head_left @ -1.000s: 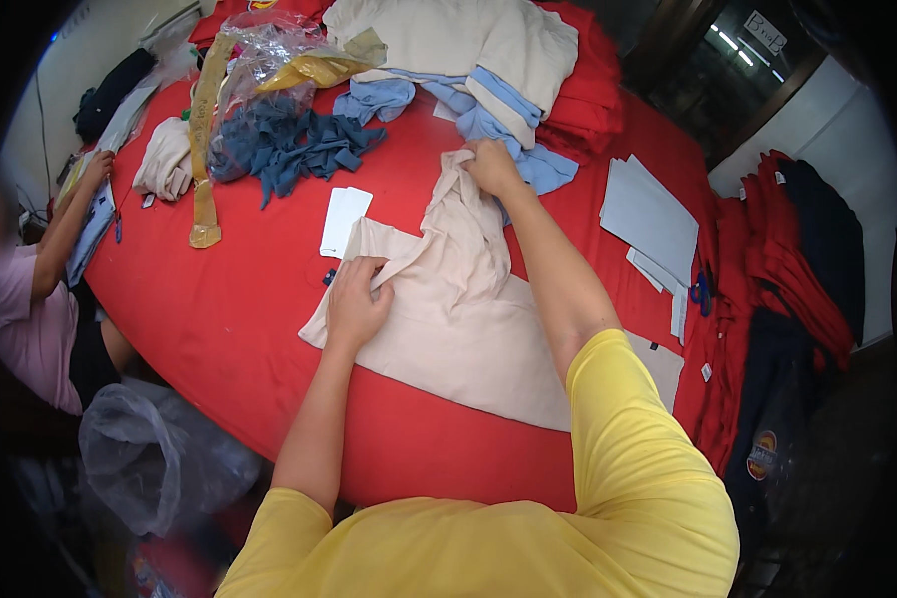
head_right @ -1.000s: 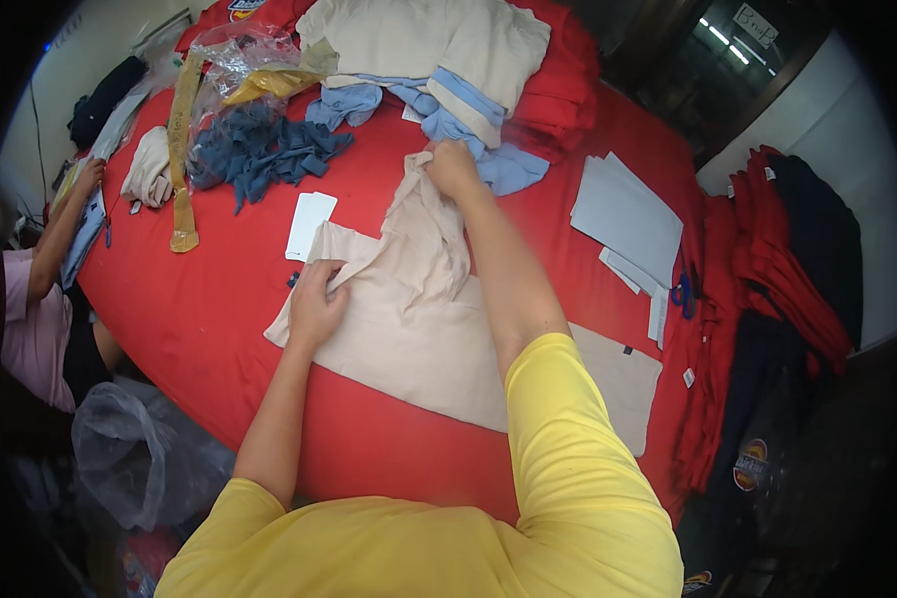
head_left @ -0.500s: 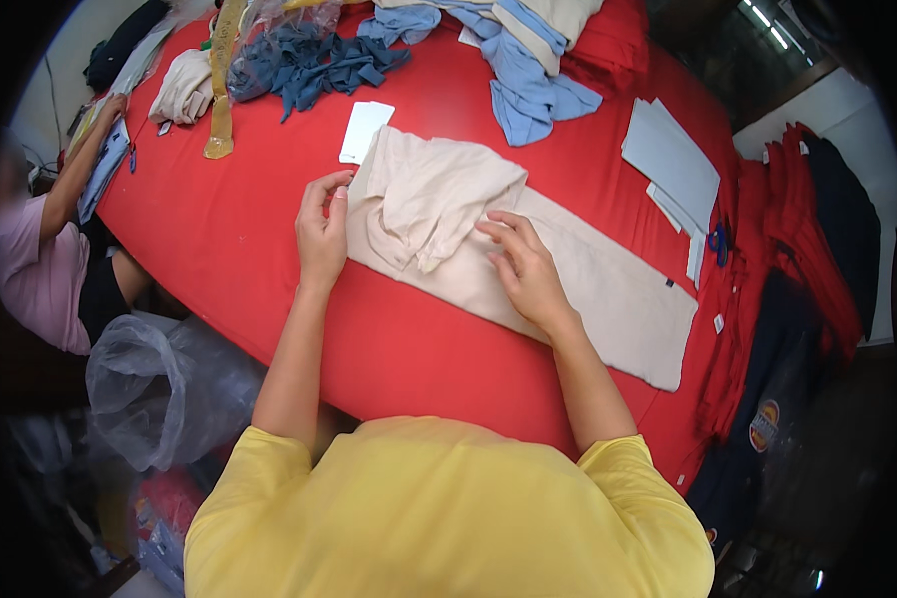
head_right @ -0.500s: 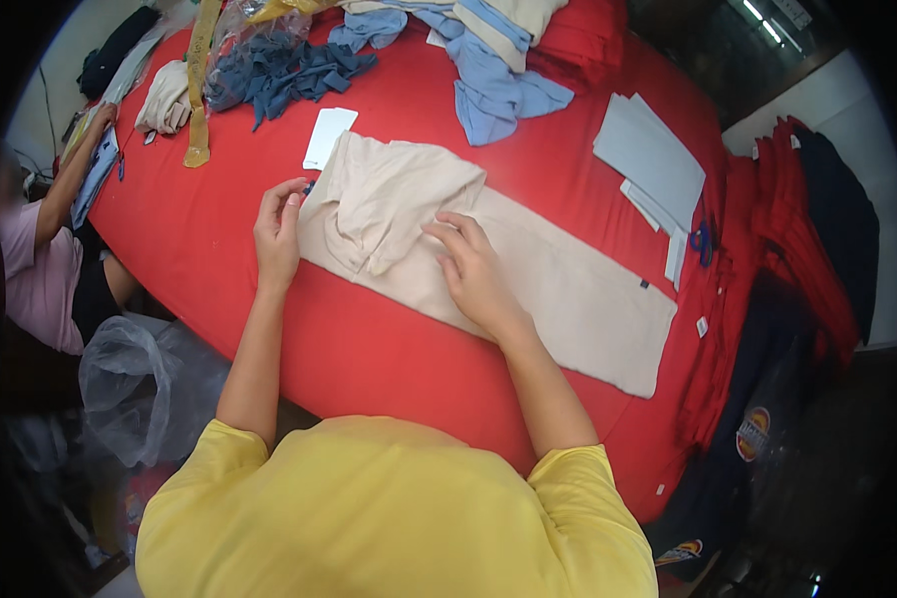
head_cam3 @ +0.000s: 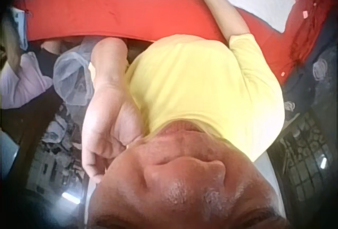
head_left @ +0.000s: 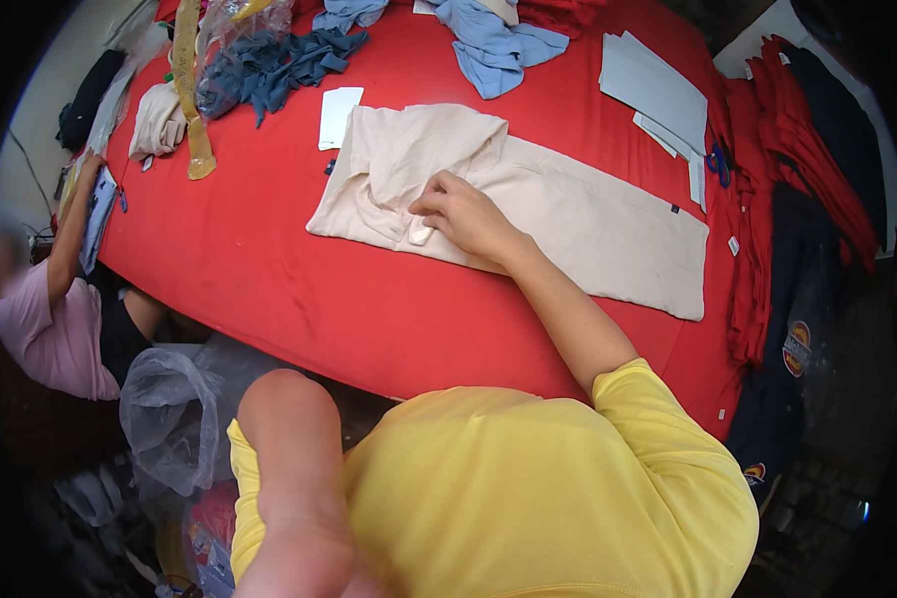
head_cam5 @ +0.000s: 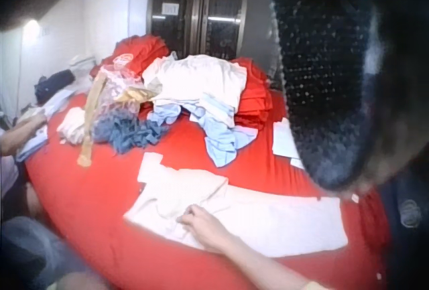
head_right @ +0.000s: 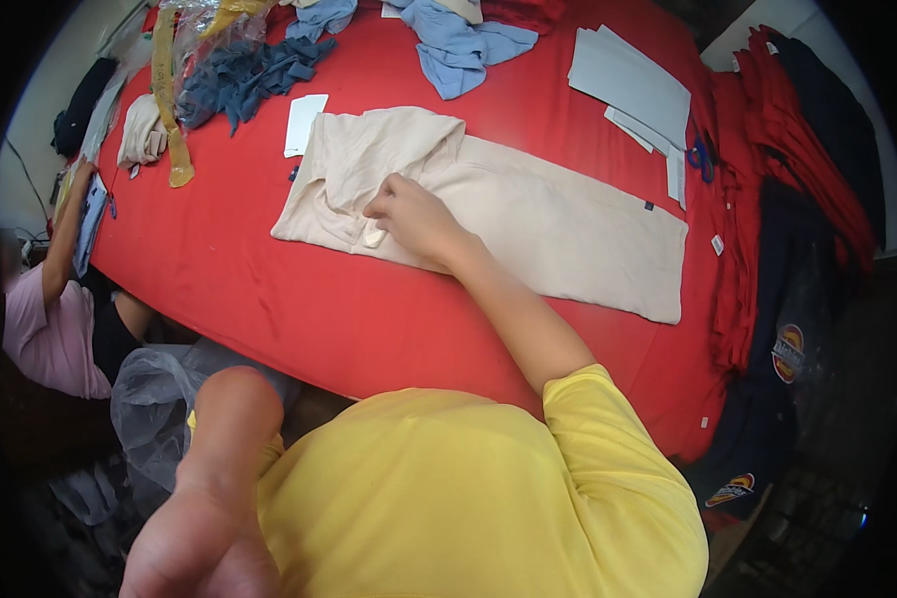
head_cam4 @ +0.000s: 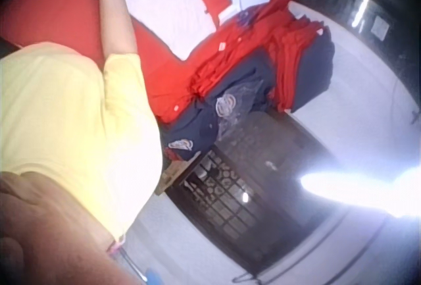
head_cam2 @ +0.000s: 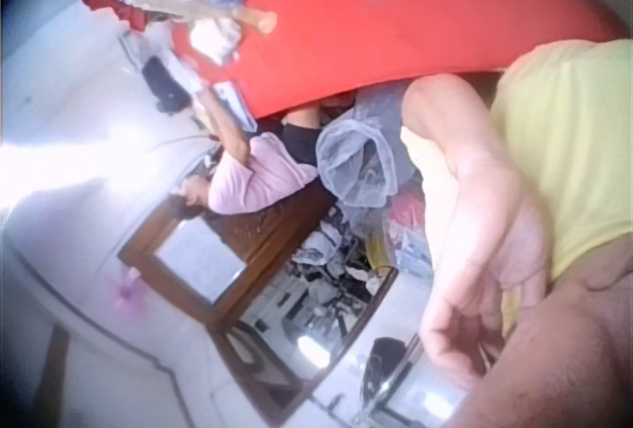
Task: The person folds shirts by placing them on a flat surface, centering a cardboard guide on the back, and folding the sides and sleeves over it.
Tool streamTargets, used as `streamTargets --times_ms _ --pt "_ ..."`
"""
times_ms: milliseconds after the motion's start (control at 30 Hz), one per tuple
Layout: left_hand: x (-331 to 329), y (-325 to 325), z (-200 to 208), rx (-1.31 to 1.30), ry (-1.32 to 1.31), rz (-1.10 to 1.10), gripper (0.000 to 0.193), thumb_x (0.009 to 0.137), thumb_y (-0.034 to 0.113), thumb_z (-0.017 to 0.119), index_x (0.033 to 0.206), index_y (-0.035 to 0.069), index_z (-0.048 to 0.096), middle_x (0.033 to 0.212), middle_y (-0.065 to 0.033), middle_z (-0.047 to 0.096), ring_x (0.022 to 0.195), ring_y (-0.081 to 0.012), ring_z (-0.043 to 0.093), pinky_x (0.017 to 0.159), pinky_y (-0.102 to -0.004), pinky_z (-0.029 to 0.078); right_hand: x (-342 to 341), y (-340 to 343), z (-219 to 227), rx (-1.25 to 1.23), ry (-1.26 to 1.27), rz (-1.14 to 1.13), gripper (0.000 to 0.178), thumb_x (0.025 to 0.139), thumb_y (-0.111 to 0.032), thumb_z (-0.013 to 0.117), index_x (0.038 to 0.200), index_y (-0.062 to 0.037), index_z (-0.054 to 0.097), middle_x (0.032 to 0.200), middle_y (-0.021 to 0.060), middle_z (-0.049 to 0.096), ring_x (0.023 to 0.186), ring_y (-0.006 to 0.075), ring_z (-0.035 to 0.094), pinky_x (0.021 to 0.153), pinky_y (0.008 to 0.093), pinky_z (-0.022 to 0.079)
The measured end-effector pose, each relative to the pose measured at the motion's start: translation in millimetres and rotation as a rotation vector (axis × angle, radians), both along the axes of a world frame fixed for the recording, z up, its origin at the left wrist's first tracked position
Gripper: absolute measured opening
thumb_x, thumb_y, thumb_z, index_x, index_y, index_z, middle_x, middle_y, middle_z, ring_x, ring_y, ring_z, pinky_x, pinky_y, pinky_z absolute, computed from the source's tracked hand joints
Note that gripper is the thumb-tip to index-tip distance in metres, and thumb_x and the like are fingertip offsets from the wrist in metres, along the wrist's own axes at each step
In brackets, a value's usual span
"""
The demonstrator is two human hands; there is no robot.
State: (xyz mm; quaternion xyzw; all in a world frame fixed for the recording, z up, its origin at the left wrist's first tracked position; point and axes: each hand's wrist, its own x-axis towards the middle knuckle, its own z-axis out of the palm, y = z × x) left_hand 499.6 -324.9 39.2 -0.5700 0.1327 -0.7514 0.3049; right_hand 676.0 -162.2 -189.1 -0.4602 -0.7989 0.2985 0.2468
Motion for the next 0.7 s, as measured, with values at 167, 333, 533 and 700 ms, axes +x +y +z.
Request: streamTargets --times_ms 167,333,533,700 --pt "3.2 -13.8 -10.9 -0.024 -0.070 -0.038 0.022 0.088 0.014 0.063 0.107 0.004 0.063 0.111 -0.0072 0.064 0.106 -0.0216 0.054 0.097 -0.0387 0.040 -0.8 12.0 6.0 -0.112 -0.091 -0.052 0.019 0.081 -0.008 0.068 0.100 -0.0119 0.069 0.106 0.0074 0.054 0.097 0.0226 0.058 0.083 0.0326 0.048" --pt "18.9 -10.6 -8.0 0.049 -0.150 -0.112 0.021 0.085 0.013 0.066 0.103 0.004 0.064 0.104 -0.0053 0.064 0.101 -0.0205 0.054 0.094 -0.0373 0.041 6.8 4.6 3.3 -0.127 0.105 0.064 0.014 0.082 -0.003 0.063 0.095 -0.0068 0.065 0.112 0.0069 0.051 0.098 0.0202 0.056 0.085 0.0301 0.047" --pt "27.8 -9.3 -13.8 -0.045 -0.084 -0.295 0.022 0.085 0.015 0.066 0.102 0.001 0.062 0.102 -0.0062 0.062 0.101 -0.0204 0.054 0.094 -0.0357 0.041 14.0 6.3 1.2 -0.173 0.137 0.110 0.010 0.080 0.001 0.059 0.089 -0.0017 0.061 0.117 0.0082 0.050 0.102 0.0201 0.054 0.088 0.0312 0.046" --pt "26.7 -1.7 -28.0 -0.131 -0.028 -0.343 0.023 0.089 0.023 0.061 0.102 0.005 0.059 0.103 -0.0054 0.058 0.098 -0.0169 0.053 0.090 -0.0343 0.043 15.9 6.3 -2.4 -0.141 0.143 0.153 0.007 0.080 0.000 0.062 0.087 -0.0019 0.060 0.121 0.0083 0.050 0.105 0.0214 0.053 0.089 0.0323 0.047"
